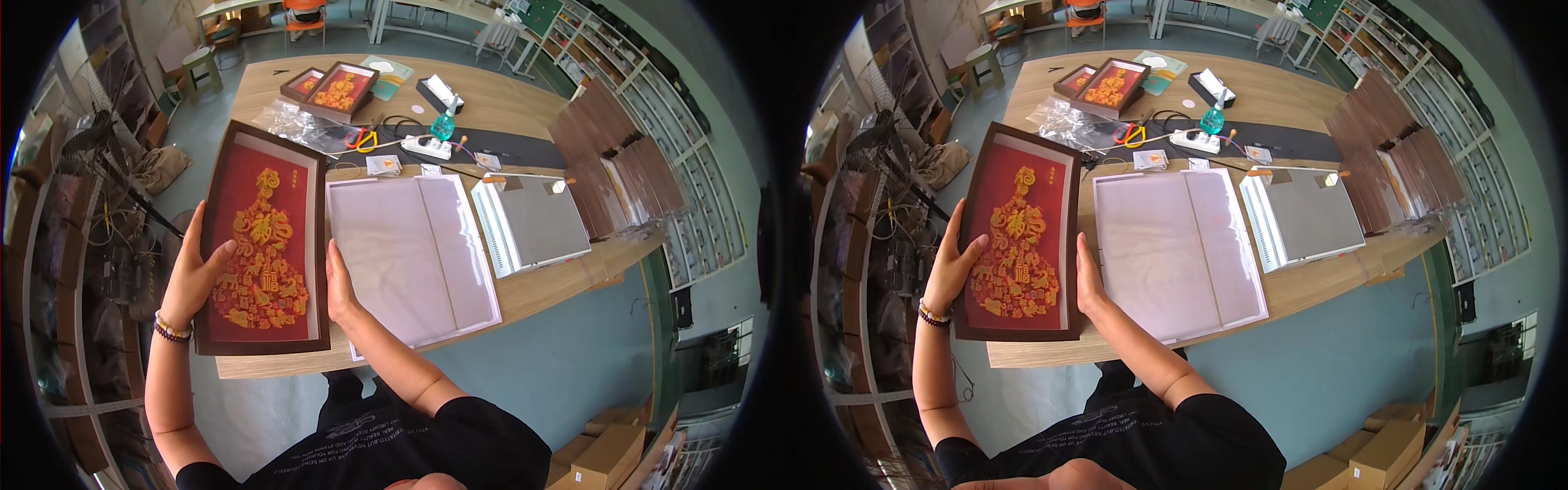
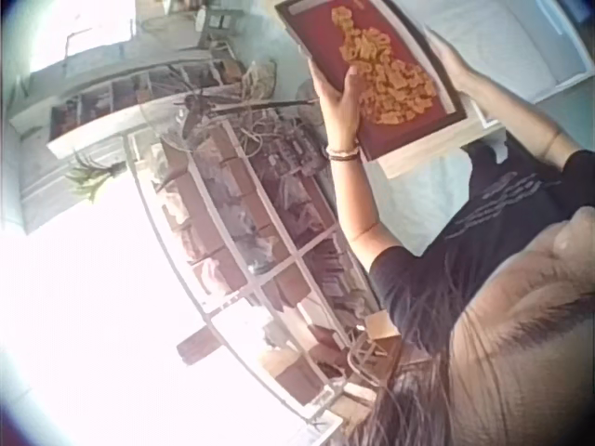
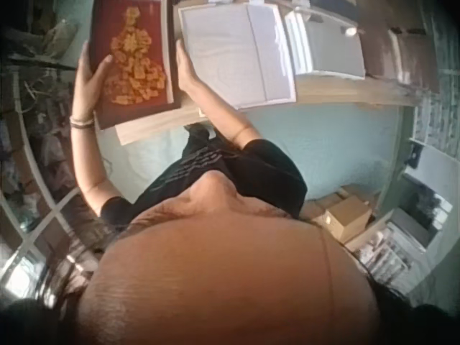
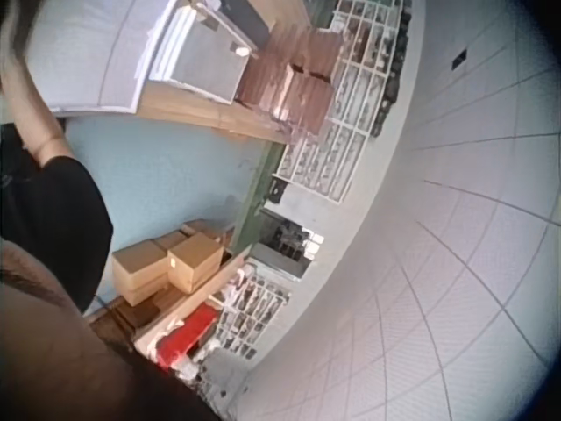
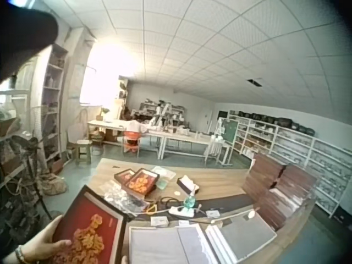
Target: The person packages decorative gold-colored framed artworks by placing them into plastic sleeves, then into boxes.
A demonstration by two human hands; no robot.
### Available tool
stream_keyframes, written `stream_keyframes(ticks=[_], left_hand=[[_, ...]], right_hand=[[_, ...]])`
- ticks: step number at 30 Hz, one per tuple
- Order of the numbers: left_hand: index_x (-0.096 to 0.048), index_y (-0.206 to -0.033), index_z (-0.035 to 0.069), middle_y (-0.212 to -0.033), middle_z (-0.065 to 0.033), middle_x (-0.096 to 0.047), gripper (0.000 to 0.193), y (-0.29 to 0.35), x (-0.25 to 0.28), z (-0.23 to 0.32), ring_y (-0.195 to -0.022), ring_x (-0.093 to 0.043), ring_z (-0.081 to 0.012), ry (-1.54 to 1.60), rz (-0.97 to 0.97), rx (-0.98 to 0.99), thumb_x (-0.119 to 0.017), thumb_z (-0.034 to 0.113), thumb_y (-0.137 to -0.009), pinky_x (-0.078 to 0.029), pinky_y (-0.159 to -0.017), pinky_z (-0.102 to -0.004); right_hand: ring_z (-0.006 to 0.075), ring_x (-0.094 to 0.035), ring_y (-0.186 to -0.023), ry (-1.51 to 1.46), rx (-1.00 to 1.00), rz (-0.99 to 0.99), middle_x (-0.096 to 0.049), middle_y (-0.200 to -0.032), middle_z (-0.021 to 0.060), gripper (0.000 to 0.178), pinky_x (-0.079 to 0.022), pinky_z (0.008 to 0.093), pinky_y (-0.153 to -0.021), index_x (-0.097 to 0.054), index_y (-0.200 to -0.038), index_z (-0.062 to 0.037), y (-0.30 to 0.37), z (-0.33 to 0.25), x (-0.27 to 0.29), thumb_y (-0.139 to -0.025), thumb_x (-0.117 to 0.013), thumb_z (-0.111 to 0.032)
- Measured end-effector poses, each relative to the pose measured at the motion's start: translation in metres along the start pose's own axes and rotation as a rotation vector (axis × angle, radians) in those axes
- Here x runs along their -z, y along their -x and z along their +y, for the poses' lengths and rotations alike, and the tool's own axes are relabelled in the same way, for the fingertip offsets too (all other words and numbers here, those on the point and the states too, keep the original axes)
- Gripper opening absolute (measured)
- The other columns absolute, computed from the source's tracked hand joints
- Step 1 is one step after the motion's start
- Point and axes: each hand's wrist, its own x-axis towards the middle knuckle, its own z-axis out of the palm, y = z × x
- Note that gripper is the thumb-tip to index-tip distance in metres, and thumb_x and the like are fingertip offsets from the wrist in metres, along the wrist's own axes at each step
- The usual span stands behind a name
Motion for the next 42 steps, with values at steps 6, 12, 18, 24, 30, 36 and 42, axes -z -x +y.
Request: stream_keyframes(ticks=[6, 12, 18, 24, 30, 36, 42], left_hand=[[-0.011, -0.143, 0.003, -0.142, -0.0196, -0.027, 0.082, 0.007, -0.081, 0.043, -0.126, -0.037, -0.0250, -0.059, 0.096, -0.350, -0.064, 0.023, -0.084, -0.037, -0.098, -0.0335], [0.007, -0.141, -0.002, -0.149, -0.0202, 0.004, 0.083, 0.013, -0.174, 0.030, -0.139, 0.004, -0.0264, 0.024, -0.163, -0.194, -0.045, 0.039, -0.091, 0.000, -0.110, -0.0348], [0.001, -0.143, 0.000, -0.149, -0.0213, 0.002, 0.089, 0.006, -0.216, 0.004, -0.138, 0.001, -0.0330, -0.361, 0.349, -0.367, -0.046, 0.051, -0.087, -0.003, -0.111, -0.0413], [-0.009, -0.142, -0.002, -0.145, -0.0290, -0.006, 0.100, -0.001, -0.253, 0.005, -0.136, -0.009, -0.0413, -0.746, 0.076, -0.293, -0.051, 0.063, -0.078, -0.007, -0.108, -0.0500], [-0.021, -0.139, -0.003, -0.144, -0.0288, -0.016, 0.103, -0.037, -0.275, -0.012, -0.135, -0.015, -0.0402, -0.916, -0.193, -0.258, -0.048, 0.071, -0.073, -0.008, -0.108, -0.0513], [-0.028, -0.136, -0.002, -0.137, -0.0258, -0.031, 0.104, -0.081, -0.291, -0.040, -0.129, -0.030, -0.0364, -0.866, -0.465, -0.272, -0.050, 0.073, -0.068, -0.018, -0.107, -0.0484], [-0.044, -0.124, -0.004, -0.117, -0.0231, -0.051, 0.090, -0.106, -0.310, -0.061, -0.106, -0.053, -0.0307, -0.698, -0.691, -0.308, -0.065, 0.059, -0.065, -0.042, -0.092, -0.0376]], right_hand=[[0.0126, -0.056, -0.092, -0.007, 0.058, -0.078, -0.057, -0.101, 0.0064, 0.058, -0.050, 0.0276, -0.075, -0.048, -0.116, -0.0011, 0.038, -0.140, 0.022, -0.082, -0.061, -0.047], [0.0121, -0.055, -0.086, 0.617, 0.351, -0.197, -0.060, -0.093, 0.0048, 0.054, -0.044, 0.0251, -0.076, -0.054, -0.106, 0.0020, 0.076, -0.288, 0.090, -0.071, -0.074, -0.035], [0.0241, -0.064, -0.071, 1.614, 0.460, -0.316, -0.065, -0.083, 0.0124, 0.055, -0.050, 0.0336, -0.064, -0.055, -0.105, -0.0040, 0.057, -0.290, 0.136, -0.066, -0.076, -0.036], [0.0312, -0.063, -0.069, 1.876, 0.423, -0.577, -0.063, -0.078, 0.0128, 0.052, -0.050, 0.0392, -0.059, -0.053, -0.096, -0.0018, 0.011, -0.232, 0.193, -0.066, -0.074, -0.039], [0.0325, -0.063, -0.077, 1.879, 0.281, -0.640, -0.064, -0.088, 0.0154, 0.060, -0.050, 0.0414, -0.065, -0.055, -0.104, -0.0016, -0.004, -0.208, 0.199, -0.067, -0.072, -0.046], [0.0310, -0.063, -0.087, 1.763, 0.119, -0.605, -0.065, -0.094, 0.0148, 0.046, -0.050, 0.0384, -0.074, -0.063, -0.099, -0.0038, -0.064, -0.270, 0.174, -0.081, -0.059, -0.046], [0.0301, -0.063, -0.077, 1.714, 0.244, -0.115, -0.065, -0.081, 0.0146, 0.026, -0.048, 0.0395, -0.066, -0.063, -0.085, -0.0033, -0.231, -0.206, 0.231, -0.084, -0.058, -0.029]])
